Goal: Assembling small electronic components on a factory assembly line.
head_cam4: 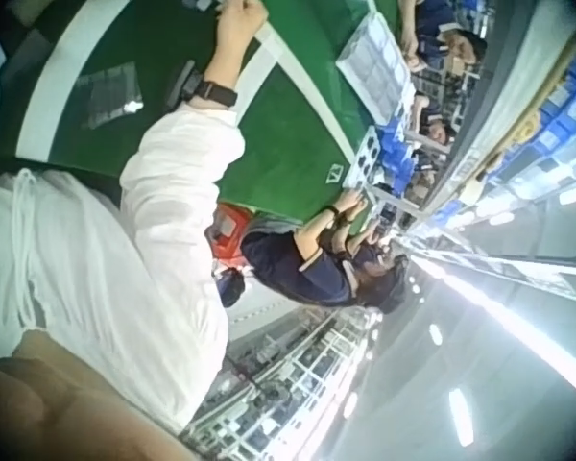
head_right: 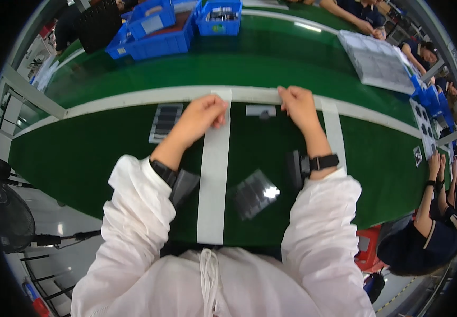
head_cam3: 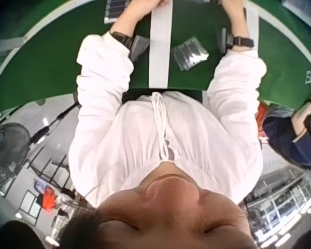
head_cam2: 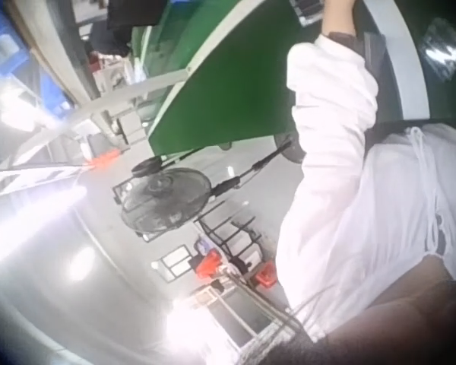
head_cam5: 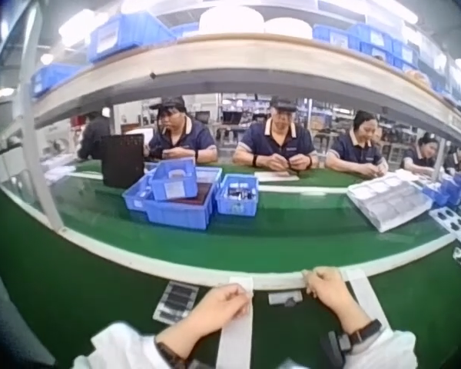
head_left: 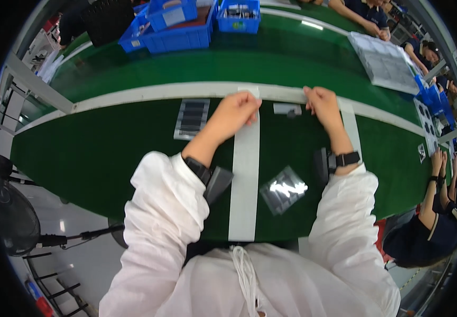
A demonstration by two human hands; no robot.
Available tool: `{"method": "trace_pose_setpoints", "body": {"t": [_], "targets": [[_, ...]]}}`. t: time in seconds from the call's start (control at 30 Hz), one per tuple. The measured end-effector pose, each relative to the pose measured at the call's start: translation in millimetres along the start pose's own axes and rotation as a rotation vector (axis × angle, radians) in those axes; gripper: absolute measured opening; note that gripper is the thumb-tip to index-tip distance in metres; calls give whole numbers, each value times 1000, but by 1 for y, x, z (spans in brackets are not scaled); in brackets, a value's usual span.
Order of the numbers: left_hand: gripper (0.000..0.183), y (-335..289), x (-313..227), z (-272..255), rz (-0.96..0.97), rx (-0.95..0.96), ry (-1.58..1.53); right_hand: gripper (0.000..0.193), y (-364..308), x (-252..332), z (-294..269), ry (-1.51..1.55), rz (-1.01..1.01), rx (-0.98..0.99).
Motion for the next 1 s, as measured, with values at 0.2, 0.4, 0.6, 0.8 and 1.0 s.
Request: {"method": "trace_pose_setpoints", "body": {"t": [0.2,0.4,0.6,0.8,1.0], "targets": [[18,3,-2,2,-32,-14,42,34,3,-2,-3,29,54,5],[18,-1,1,2,-62,-10,42,33,2,-9,-1,49,73,7],[17,0,-2,1,-34,-17,50,33,1,-5,-1,38,86,-2],[16,4,-10,-3,34,-107,4,33,2,6,0,245,11,50],[7,-3,-13,5,47,62,-127,32,-59,47,60,593,143,812]]}}
Point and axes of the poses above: each hand's wrist, its own y-axis towards the middle knuckle, its own z-axis out of the palm, x = y × z, the point moved 6 cm from there along y, towards the middle knuckle, and after that the axes turned 10 degrees about z, right-handed, at the moved point
